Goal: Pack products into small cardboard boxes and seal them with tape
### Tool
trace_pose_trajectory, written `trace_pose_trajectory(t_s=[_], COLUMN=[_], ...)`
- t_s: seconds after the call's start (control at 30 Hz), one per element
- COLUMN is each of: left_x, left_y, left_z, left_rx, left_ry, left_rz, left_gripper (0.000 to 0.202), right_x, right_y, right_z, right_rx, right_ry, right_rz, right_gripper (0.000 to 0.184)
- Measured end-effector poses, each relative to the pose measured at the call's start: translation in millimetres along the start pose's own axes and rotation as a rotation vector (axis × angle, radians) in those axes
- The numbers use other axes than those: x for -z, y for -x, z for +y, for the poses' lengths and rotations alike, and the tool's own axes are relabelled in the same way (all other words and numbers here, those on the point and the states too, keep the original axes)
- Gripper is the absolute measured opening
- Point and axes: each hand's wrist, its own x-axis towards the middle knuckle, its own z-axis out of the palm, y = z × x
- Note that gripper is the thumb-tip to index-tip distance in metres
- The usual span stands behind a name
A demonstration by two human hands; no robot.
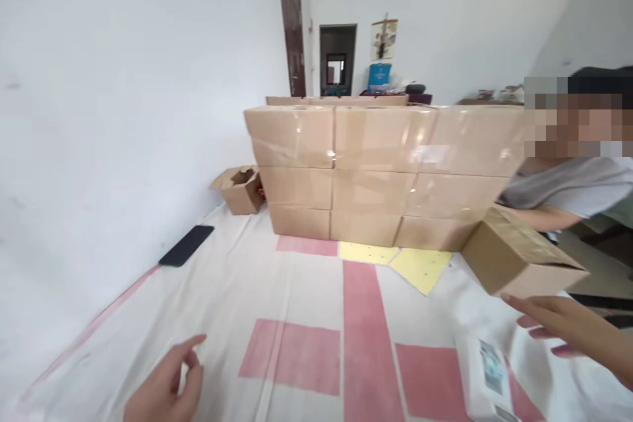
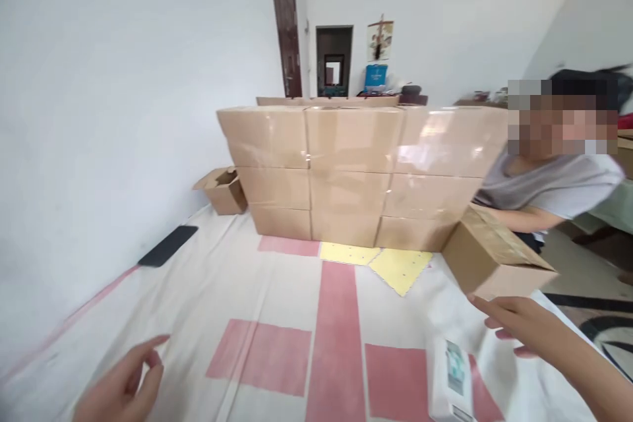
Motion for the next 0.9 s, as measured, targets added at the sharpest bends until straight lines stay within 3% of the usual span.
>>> trace_pose_trajectory(t_s=[0.07, 0.1, 0.17, 0.2, 0.3, 0.33, 0.43, 0.5, 0.57, 0.67, 0.77, 0.9], left_x=[3.9, 0.1, -19.6, -34.6, -89.8, -108.3, -156.2, -181.2, -201.6, -222.7, -230.4, -226.9], left_y=[-45, -73, -135, -168, -262, -288, -344, -362, -371, -379, -386, -389], left_z=[-15, -19, -21, -19, -8, -3, 6, 6, 2, -9, -17, -19], left_rx=[0.11, 0.152, 0.188, 0.199, 0.181, 0.214, 0.312, 0.299, 0.281, 0.312, 0.309, 0.281], left_ry=[0.097, 0.178, 0.323, 0.355, 0.328, 0.328, 0.441, 0.477, 0.451, 0.375, 0.314, 0.307], left_rz=[0.002, -0.007, 0.014, 0.023, 0.04, 0.036, -0.008, -0.014, 0.037, 0.137, 0.181, 0.194], left_gripper=[0.031, 0.035, 0.052, 0.067, 0.113, 0.12, 0.129, 0.12, 0.111, 0.114, 0.118, 0.114], right_x=[-41, -72, -148, -191, -321, -361, -462, -512, -548, -581, -596, -602], right_y=[33, 53, 93, 111, 149, 155, 154, 143, 127, 99, 75, 61], right_z=[-50, -82, -150, -184, -280, -310, -391, -435, -469, -495, -500, -500], right_rx=[0.205, 0.379, 0.687, 0.767, 0.825, 0.796, 0.705, 0.667, 0.65, 0.625, 0.617, 0.645], right_ry=[0.037, 0.051, 0.037, 0.002, -0.18, -0.225, -0.227, -0.198, -0.156, -0.08, -0.026, -0.044], right_rz=[-0.169, -0.254, -0.384, -0.457, -0.642, -0.643, -0.486, -0.379, -0.278, -0.169, -0.102, -0.032], right_gripper=[0.047, 0.042, 0.034, 0.034, 0.035, 0.035, 0.041, 0.046, 0.056, 0.065, 0.054, 0.036])
